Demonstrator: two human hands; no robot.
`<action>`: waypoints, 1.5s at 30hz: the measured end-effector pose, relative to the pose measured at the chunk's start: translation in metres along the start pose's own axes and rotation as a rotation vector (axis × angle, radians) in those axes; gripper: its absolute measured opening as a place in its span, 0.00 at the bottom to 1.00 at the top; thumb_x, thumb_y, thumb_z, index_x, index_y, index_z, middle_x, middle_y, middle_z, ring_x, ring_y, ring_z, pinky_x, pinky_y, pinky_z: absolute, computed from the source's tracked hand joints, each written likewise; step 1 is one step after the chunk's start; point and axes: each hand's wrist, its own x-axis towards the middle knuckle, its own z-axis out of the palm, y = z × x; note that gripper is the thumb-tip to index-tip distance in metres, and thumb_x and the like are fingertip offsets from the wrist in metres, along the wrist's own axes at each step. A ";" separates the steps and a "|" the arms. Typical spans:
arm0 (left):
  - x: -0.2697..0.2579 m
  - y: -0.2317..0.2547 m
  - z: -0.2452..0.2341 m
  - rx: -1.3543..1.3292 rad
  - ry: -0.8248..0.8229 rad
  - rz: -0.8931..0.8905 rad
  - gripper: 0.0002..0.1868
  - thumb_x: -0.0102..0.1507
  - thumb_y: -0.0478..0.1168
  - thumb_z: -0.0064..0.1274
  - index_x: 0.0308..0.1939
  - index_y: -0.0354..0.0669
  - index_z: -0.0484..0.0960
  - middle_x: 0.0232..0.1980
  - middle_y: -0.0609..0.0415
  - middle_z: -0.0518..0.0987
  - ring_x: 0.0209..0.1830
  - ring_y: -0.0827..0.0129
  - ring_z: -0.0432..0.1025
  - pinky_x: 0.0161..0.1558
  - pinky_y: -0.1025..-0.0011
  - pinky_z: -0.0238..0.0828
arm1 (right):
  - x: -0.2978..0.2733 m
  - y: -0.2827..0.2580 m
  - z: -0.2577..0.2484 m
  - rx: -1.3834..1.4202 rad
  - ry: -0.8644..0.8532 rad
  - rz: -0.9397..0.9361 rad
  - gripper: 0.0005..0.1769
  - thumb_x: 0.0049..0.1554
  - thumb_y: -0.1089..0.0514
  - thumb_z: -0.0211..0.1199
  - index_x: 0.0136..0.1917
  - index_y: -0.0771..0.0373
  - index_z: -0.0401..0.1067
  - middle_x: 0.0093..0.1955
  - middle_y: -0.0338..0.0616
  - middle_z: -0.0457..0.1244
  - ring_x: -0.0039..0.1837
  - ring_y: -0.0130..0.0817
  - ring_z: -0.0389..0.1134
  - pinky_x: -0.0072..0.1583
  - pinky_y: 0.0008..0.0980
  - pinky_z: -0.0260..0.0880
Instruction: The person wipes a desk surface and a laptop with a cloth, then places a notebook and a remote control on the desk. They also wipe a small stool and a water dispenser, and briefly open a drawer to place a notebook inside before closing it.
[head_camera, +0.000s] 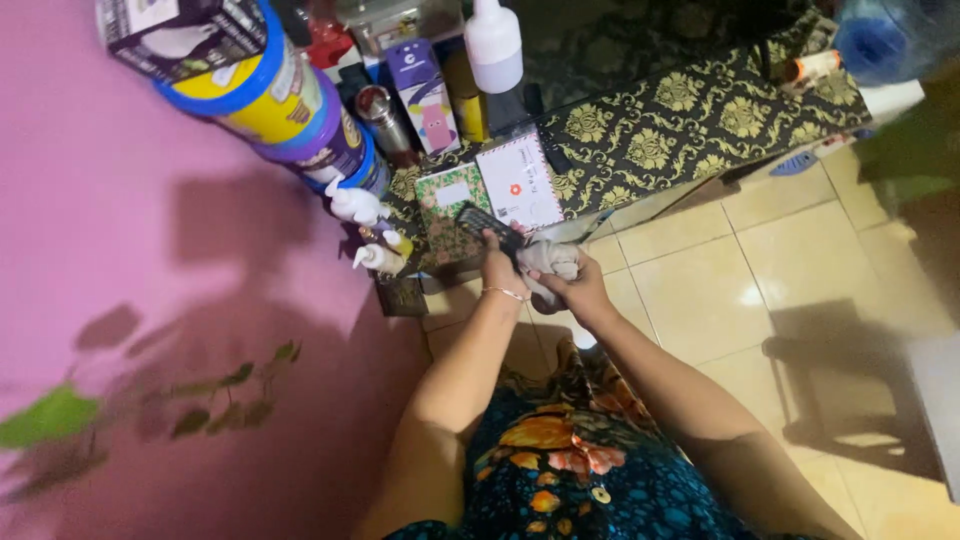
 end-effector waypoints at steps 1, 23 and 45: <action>-0.009 0.016 0.017 0.008 -0.001 -0.018 0.30 0.76 0.61 0.37 0.58 0.35 0.74 0.50 0.48 0.79 0.49 0.60 0.75 0.54 0.60 0.76 | 0.004 0.003 0.001 0.000 0.020 0.002 0.21 0.52 0.63 0.74 0.57 0.69 0.71 0.51 0.46 0.71 0.49 0.29 0.72 0.50 0.28 0.74; 0.123 -0.062 0.017 0.989 -0.269 -0.134 0.15 0.65 0.44 0.62 0.46 0.35 0.83 0.40 0.60 0.81 0.36 0.76 0.71 0.38 0.74 0.68 | 0.124 0.047 -0.125 -0.576 0.105 0.405 0.20 0.57 0.47 0.70 0.58 0.61 0.78 0.39 0.46 0.70 0.40 0.31 0.68 0.43 0.29 0.68; 0.245 -0.137 -0.006 0.507 0.019 -0.428 0.24 0.70 0.42 0.44 0.71 0.49 0.65 0.69 0.57 0.72 0.69 0.63 0.69 0.59 0.54 0.68 | 0.380 0.266 -0.257 -0.761 0.171 0.413 0.23 0.65 0.44 0.59 0.54 0.67 0.77 0.43 0.52 0.70 0.40 0.38 0.68 0.44 0.39 0.68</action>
